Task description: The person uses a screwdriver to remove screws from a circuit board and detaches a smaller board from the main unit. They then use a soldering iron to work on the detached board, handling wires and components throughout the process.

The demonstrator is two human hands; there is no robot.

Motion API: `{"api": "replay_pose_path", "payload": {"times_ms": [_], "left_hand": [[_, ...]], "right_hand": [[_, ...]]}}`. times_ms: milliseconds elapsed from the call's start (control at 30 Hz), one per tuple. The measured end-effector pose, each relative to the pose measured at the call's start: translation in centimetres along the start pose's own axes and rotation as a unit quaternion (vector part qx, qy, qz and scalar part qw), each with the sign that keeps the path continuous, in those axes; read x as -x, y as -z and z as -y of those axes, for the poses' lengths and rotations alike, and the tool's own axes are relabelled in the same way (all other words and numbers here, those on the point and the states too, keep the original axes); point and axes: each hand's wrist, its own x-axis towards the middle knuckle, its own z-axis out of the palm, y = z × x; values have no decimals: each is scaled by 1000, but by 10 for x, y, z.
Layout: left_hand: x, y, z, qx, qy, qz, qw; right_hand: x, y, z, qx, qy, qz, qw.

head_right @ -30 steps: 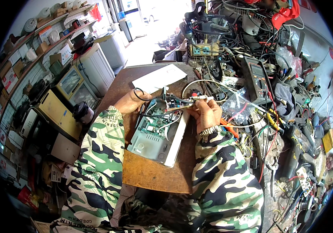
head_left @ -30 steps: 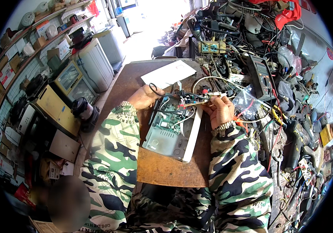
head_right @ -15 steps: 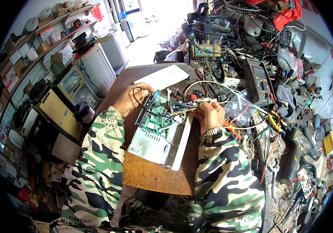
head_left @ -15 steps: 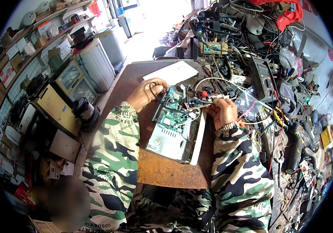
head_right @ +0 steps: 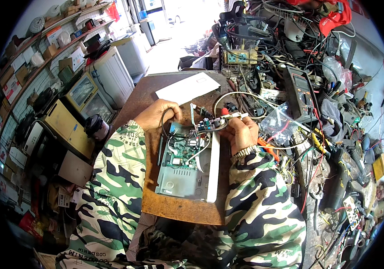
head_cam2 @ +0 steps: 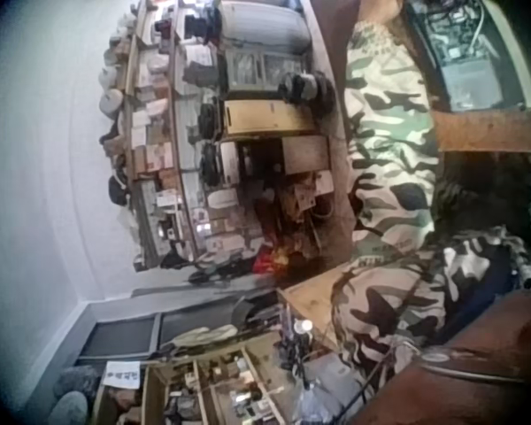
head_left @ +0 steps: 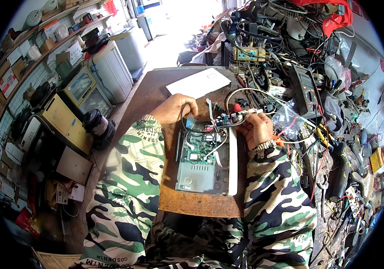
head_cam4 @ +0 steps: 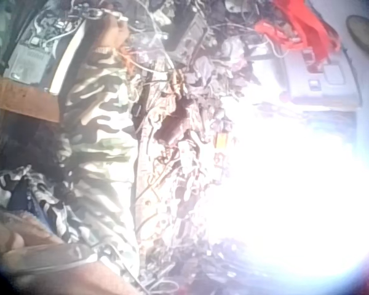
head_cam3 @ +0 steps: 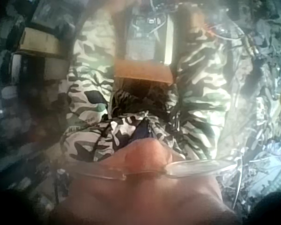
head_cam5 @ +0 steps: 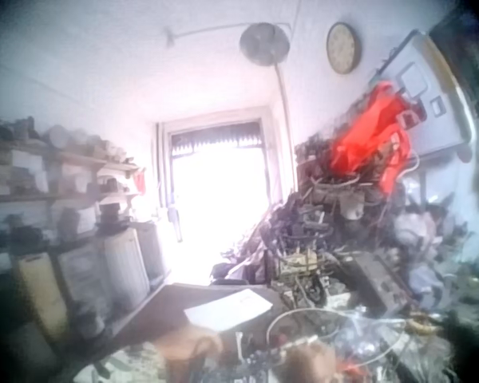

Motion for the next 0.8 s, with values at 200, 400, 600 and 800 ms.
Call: {"api": "replay_pose_path", "payload": {"times_ms": [200,400,600,800], "left_hand": [[16,12,-6,123,-3,-120,985],[57,32,-32,-48,5,-170,984],[85,-6,-93,-67,-79,-359,928],[74,-61,-114,-185,-163,-335,909]], "right_hand": [[3,-1,7,-12,1,20,1000],[10,-7,20,-25,46,49,997],[33,-26,23,-13,107,99,989],[49,-33,28,43,156,141,977]]}}
